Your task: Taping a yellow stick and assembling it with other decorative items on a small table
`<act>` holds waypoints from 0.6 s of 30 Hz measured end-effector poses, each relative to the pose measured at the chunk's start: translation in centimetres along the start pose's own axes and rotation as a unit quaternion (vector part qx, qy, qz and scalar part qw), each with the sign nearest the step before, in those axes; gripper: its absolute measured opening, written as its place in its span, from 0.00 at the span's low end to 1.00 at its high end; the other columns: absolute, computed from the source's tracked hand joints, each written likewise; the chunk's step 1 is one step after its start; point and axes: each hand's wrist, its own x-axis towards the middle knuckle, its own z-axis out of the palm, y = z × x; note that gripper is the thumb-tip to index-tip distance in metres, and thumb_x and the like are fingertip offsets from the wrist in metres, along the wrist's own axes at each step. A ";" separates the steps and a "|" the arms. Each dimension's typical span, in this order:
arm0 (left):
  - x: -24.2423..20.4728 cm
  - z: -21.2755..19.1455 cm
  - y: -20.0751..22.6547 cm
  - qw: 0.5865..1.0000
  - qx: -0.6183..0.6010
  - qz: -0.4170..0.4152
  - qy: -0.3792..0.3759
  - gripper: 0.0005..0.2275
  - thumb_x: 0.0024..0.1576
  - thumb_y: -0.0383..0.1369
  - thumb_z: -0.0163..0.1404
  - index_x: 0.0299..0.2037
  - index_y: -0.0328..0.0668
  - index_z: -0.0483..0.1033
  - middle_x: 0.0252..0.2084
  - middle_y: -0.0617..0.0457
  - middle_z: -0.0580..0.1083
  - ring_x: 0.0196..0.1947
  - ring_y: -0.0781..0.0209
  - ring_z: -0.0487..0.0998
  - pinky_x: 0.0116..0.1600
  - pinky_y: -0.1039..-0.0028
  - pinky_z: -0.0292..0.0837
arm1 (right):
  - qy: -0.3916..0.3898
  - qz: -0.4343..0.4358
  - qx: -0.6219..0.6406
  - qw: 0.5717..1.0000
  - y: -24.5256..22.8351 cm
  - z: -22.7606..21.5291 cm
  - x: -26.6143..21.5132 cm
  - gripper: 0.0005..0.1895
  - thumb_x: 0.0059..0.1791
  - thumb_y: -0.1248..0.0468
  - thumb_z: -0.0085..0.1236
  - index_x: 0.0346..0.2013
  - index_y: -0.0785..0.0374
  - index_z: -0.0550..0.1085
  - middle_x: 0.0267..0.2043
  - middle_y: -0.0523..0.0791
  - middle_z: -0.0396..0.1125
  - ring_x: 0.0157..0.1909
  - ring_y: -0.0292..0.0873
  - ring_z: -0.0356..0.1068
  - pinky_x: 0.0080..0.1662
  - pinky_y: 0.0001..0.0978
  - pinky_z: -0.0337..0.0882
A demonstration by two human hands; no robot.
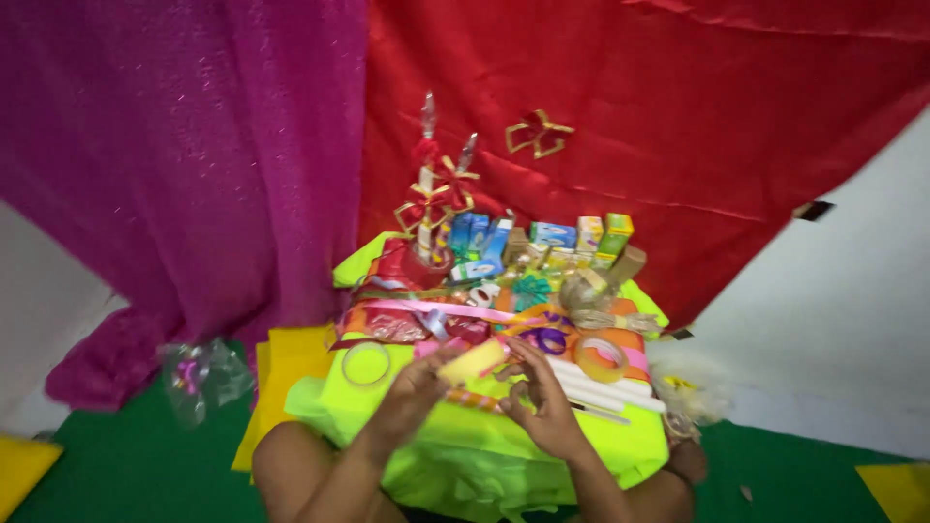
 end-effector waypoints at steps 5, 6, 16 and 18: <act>-0.3 5.8 -1.1 0.983 -0.136 -0.032 -0.123 0.24 0.60 0.40 0.58 0.60 0.32 0.68 0.63 0.43 0.69 0.52 0.55 0.75 0.52 0.69 0.72 | 0.064 -0.030 0.047 0.996 2.3 -2.9 -3.2 0.22 0.51 0.65 0.63 0.58 0.67 0.68 0.61 0.52 0.63 0.60 0.49 0.65 0.56 0.39 0.69; -0.1 6.5 -1.3 0.976 -0.157 -0.050 -0.142 0.23 0.59 0.42 0.58 0.59 0.35 0.68 0.67 0.41 0.66 0.54 0.54 0.75 0.50 0.71 0.72 | 0.048 -0.057 0.055 0.996 2.5 -3.7 -3.7 0.12 0.50 0.66 0.65 0.46 0.67 0.75 0.47 0.51 0.70 0.48 0.47 0.69 0.45 0.35 0.71; 0.3 10.0 1.7 0.860 0.486 0.149 -0.054 0.24 0.58 0.44 0.58 0.63 0.45 0.72 0.62 0.47 0.72 0.66 0.48 0.70 0.67 0.53 0.64 | 0.056 -0.035 -0.344 0.937 -6.0 -4.7 -5.6 0.15 0.48 0.59 0.68 0.47 0.59 0.80 0.38 0.43 0.71 0.29 0.38 0.64 0.33 0.31 0.66; 0.4 9.8 1.8 0.835 0.485 0.224 -0.132 0.15 0.63 0.40 0.54 0.53 0.40 0.79 0.47 0.48 0.80 0.47 0.49 0.80 0.51 0.61 0.73 | 0.049 -0.069 -0.349 0.933 -6.4 -4.1 -5.4 0.16 0.48 0.61 0.68 0.50 0.57 0.80 0.40 0.42 0.71 0.28 0.36 0.63 0.33 0.27 0.66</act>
